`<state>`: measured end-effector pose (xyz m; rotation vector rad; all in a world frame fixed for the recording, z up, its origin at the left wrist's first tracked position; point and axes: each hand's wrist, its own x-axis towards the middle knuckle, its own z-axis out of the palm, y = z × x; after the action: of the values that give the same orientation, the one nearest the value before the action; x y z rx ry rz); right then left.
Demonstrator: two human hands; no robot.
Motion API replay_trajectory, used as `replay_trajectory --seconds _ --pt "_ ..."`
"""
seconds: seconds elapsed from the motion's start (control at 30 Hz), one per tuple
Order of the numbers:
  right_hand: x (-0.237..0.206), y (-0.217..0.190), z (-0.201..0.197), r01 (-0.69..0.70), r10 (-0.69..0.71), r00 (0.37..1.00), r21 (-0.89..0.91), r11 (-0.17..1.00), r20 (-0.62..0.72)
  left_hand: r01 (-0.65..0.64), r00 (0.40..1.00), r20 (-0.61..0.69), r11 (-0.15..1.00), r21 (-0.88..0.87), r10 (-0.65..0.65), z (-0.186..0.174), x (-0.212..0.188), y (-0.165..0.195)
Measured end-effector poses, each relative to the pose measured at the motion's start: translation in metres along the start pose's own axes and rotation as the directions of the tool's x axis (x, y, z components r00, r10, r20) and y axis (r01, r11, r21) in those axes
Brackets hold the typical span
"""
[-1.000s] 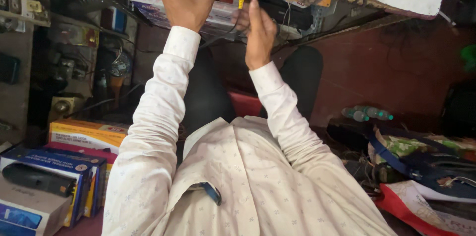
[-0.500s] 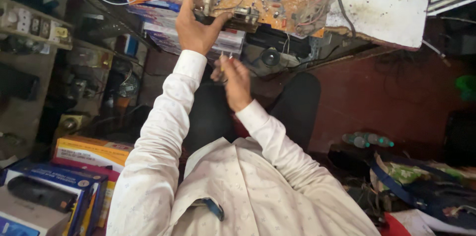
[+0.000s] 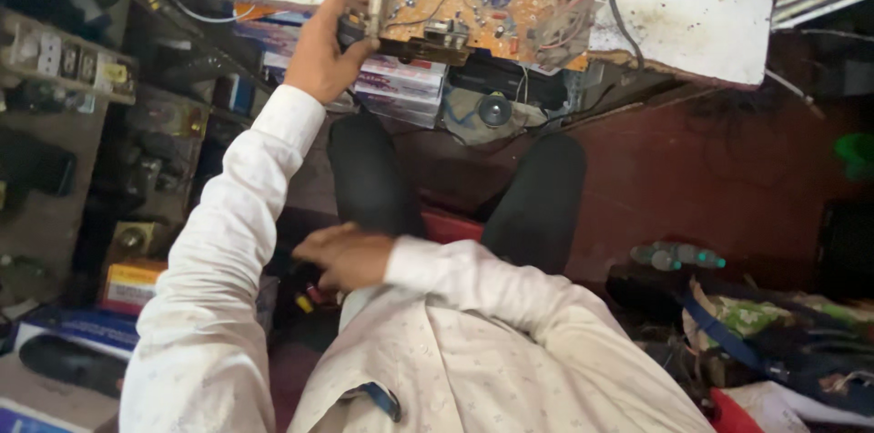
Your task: The person sits at a cluttered electronics workbench and tests a circuit board using a multimeter, touching the red probe to points on the board and adjusting the multimeter dial. They then lift and reposition the board, set it aside, and use a screwdriver on small components at the bench.
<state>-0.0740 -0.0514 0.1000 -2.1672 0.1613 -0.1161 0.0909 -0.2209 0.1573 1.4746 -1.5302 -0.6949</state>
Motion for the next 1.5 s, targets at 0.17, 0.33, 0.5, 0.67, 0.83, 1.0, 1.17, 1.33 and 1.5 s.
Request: replay_trajectory --seconds 0.17,0.33,0.5,0.67,0.83,1.0,1.17,1.33,1.5 --pt "-0.096 0.062 -0.102 -0.175 0.220 0.643 0.139 0.975 -0.733 -0.171 0.985 0.012 0.983 0.061 0.171 -0.017 0.013 0.009" --pt "-0.188 0.083 -0.194 -0.552 0.210 0.162 0.087 0.829 -0.964 -0.364 0.926 0.224 0.878 0.311 0.304 -0.034 0.032 0.021" --pt "-0.210 0.091 -0.241 -0.594 -0.137 0.441 -0.403 0.696 -0.887 -0.214 0.952 0.292 0.877 0.429 0.090 -0.038 0.045 0.029" --pt "-0.214 0.101 -0.261 -0.565 -0.160 0.556 -0.512 0.647 -0.815 -0.284 0.935 0.294 0.912 0.297 0.195 -0.034 0.054 0.022" --pt "-0.219 0.101 -0.279 -0.474 -0.285 0.681 -0.703 0.530 -0.674 -0.133 0.950 0.301 0.977 0.167 0.078 -0.033 0.052 0.033" --pt "-0.235 0.069 -0.295 -0.479 -0.456 0.623 -0.771 0.420 -0.636 -0.088 0.927 0.345 0.982 -0.169 0.143 -0.051 0.043 0.079" --pt "-0.253 0.002 -0.325 -0.532 -0.527 0.389 -0.652 0.540 -0.755 -0.020 0.846 0.493 0.937 -0.350 0.202 -0.091 0.035 0.142" --pt "-0.252 -0.027 -0.355 -0.382 -0.381 0.281 -0.467 0.798 -0.881 0.239 0.854 0.520 0.902 -0.360 -0.019 -0.109 0.038 0.170" --pt "-0.240 0.017 -0.377 -0.250 -0.207 0.275 -0.277 0.928 -0.939 0.375 0.843 0.538 0.715 -0.590 0.003 -0.074 0.042 0.150"
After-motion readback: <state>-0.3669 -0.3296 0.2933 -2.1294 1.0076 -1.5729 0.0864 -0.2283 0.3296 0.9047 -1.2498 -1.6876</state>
